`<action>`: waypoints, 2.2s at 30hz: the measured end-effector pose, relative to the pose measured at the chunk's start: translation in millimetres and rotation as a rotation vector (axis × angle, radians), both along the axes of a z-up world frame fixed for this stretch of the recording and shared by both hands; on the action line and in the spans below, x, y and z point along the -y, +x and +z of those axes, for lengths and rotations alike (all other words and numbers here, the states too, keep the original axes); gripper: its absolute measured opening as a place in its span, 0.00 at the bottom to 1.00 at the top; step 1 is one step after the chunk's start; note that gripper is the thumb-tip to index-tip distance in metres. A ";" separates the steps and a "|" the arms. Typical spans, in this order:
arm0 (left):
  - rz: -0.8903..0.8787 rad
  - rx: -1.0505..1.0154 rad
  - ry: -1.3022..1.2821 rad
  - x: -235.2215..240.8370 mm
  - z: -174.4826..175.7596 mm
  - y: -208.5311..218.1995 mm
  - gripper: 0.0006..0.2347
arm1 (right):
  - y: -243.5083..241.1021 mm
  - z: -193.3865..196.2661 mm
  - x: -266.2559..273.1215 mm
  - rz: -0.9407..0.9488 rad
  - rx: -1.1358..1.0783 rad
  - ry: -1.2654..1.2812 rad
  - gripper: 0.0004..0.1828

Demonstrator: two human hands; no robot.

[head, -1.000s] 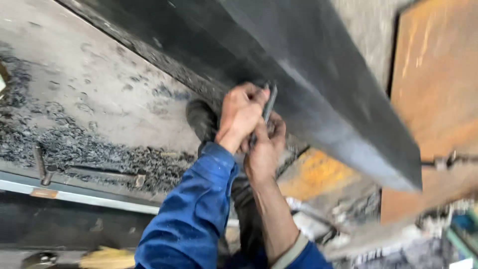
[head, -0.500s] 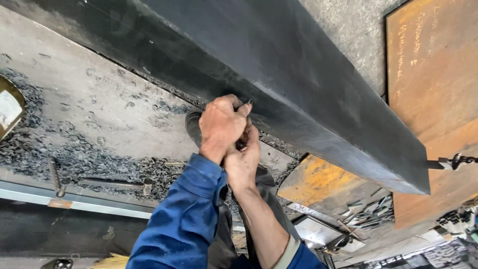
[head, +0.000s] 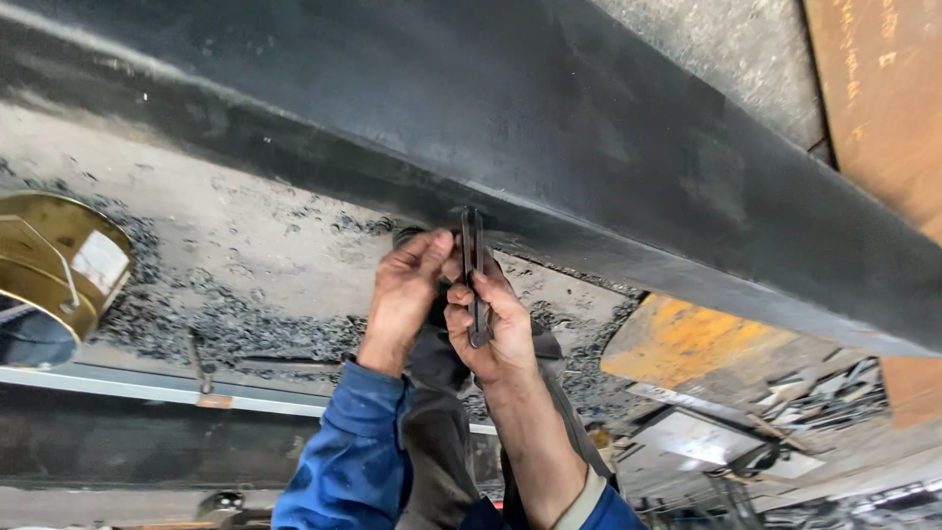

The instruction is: The person scrapes debris off the surface of a large black steel beam using a small hand scraper, working along its length. They then walk across the workshop, pick up an angle grinder and a long metal bar, reposition the bar on the floor, and later press a heavy metal block against the beam while working on it.

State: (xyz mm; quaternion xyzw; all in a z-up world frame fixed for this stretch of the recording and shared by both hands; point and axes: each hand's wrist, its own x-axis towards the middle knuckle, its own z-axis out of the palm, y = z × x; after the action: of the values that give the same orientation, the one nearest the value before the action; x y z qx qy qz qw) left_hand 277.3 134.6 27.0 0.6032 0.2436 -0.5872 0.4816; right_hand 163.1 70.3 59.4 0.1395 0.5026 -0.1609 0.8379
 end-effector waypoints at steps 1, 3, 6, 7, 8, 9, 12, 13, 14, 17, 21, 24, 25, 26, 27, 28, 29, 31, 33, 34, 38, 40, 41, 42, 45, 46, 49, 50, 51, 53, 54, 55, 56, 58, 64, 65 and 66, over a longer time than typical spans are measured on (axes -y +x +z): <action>0.089 -0.079 0.010 3.2 0.5 -3.4 0.09 | -3.3 -1.9 -3.0 -0.042 -0.035 0.050 0.21; 0.161 -0.160 0.021 9.5 0.9 -6.0 0.09 | -11.3 -6.4 -8.2 -0.101 -0.069 0.100 0.18; -0.028 0.100 -0.030 17.5 2.5 -1.3 0.09 | -23.3 -16.3 -18.2 -0.216 -0.008 0.166 0.13; -0.169 0.284 -0.046 21.3 5.3 0.9 0.09 | -27.3 -18.6 -22.9 -0.289 0.055 0.160 0.14; -0.309 0.468 -0.063 24.3 7.7 3.4 0.08 | -30.8 -21.4 -28.6 -0.362 0.117 0.154 0.15; -0.317 0.460 -0.059 27.5 11.0 6.9 0.08 | -35.6 -24.9 -33.9 -0.370 0.109 0.158 0.15; -0.495 0.560 -0.070 28.1 14.2 17.3 0.08 | -40.9 -26.4 -46.7 -0.431 0.123 0.175 0.11; -0.488 0.504 -0.095 25.1 11.0 19.4 0.08 | -37.8 -22.6 -44.5 -0.304 0.032 0.117 0.12; -0.482 0.448 -0.120 21.5 8.9 22.7 0.08 | -33.6 -17.6 -43.1 -0.178 -0.059 0.060 0.13; -0.209 0.067 -0.263 -16.1 -14.1 23.0 0.09 | 54.0 35.0 -5.8 0.218 -0.112 -0.284 0.21; -0.097 0.052 -0.241 -68.7 -17.7 68.5 0.10 | 105.1 26.9 -45.5 0.725 -0.517 -0.416 0.20; 0.068 0.010 -0.198 -82.6 -21.8 111.8 0.12 | 157.5 21.9 -64.0 0.937 -0.615 -0.502 0.21; 0.059 0.016 -0.173 -81.2 -15.8 126.8 0.12 | 172.6 23.8 -68.0 0.964 -0.667 -0.497 0.22; 0.049 0.020 -0.148 -80.5 -10.3 141.4 0.12 | 187.2 25.1 -72.7 0.991 -0.720 -0.492 0.22; 0.069 0.019 -0.153 -82.2 -15.8 146.2 0.12 | 194.3 25.3 -77.0 1.008 -0.721 -0.503 0.22; 0.119 0.033 -0.175 -83.3 -21.5 150.4 0.12 | 200.9 25.2 -80.7 1.059 -0.701 -0.660 0.23; 0.168 0.044 -0.194 -84.7 -26.7 152.3 0.11 | 205.2 25.6 -84.9 1.107 -0.676 -0.814 0.23; 0.251 0.020 -0.211 -88.5 -29.0 163.2 0.11 | 219.9 23.2 -88.6 1.141 -0.677 -0.832 0.23; 0.330 0.000 -0.224 -91.8 -30.6 172.0 0.11 | 233.3 19.7 -91.5 1.172 -0.674 -0.848 0.23; 0.348 0.007 -0.234 -92.8 -31.1 175.0 0.11 | 238.9 17.2 -92.2 1.146 -0.672 -0.889 0.23; 0.299 -0.019 -0.184 -83.5 -17.0 203.6 0.12 | 248.3 3.9 -95.6 1.038 -0.613 -0.983 0.23; 0.321 -0.018 -0.210 -85.0 -23.9 199.2 0.12 | 261.0 13.5 -92.4 1.083 -0.671 -0.904 0.24; 0.336 -0.009 -0.235 -84.6 -27.6 197.1 0.11 | 267.3 17.7 -89.8 1.117 -0.723 -0.824 0.24; 0.344 -0.010 -0.238 -83.5 -26.7 197.9 0.11 | 262.9 14.8 -90.9 1.123 -0.724 -0.829 0.24; 0.303 -0.036 -0.208 -82.6 -22.2 202.5 0.13 | 256.8 11.3 -93.9 1.130 -0.705 -0.882 0.24; 0.285 -0.040 -0.195 -82.1 -20.2 204.5 0.13 | 259.1 13.5 -93.2 1.146 -0.713 -0.869 0.24; 0.263 -0.053 -0.191 -80.6 -19.6 206.8 0.13 | 263.6 18.3 -90.7 1.163 -0.716 -0.853 0.24; 0.261 -0.057 -0.197 -80.6 -20.2 206.7 0.13 | 264.4 19.6 -90.1 1.165 -0.704 -0.850 0.24; 0.261 -0.058 -0.198 -81.2 -22.1 205.0 0.13 | 264.0 18.9 -90.4 1.166 -0.705 -0.851 0.24; 0.272 -0.038 -0.224 -82.4 -25.6 201.0 0.13 | 262.8 17.8 -91.1 1.166 -0.714 -0.854 0.24; 0.272 -0.040 -0.224 -82.4 -26.7 199.4 0.13 | 264.8 19.4 -90.5 1.168 -0.716 -0.854 0.24; 0.277 -0.029 -0.229 -82.3 -28.0 198.0 0.13 | 267.0 20.8 -89.8 1.184 -0.726 -0.853 0.24; 0.281 -0.018 -0.233 -82.3 -29.3 196.8 0.13 | 269.3 22.3 -89.2 1.201 -0.737 -0.851 0.24; 0.280 -0.028 -0.217 -80.9 -28.3 197.4 0.13 | 254.5 14.6 -91.6 1.198 -0.689 -0.985 0.24; 0.281 -0.092 -0.269 -79.9 -29.9 197.2 0.14 | 294.8 43.7 -70.8 1.847 -0.932 -1.359 0.24; 0.271 -0.169 -0.274 -79.6 -25.6 202.5 0.14 | 307.6 50.7 -67.3 2.085 -1.037 -1.302 0.25; 0.274 -0.171 -0.281 -78.6 -26.7 202.2 0.14 | 309.1 49.8 -64.9 2.087 -1.045 -1.307 0.25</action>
State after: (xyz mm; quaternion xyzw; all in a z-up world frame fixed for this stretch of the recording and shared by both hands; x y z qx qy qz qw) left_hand 479.5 213.2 0.4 0.4394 0.2792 -0.5934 0.6139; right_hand 472.2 135.3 109.2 -0.8086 0.4642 0.3068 0.1913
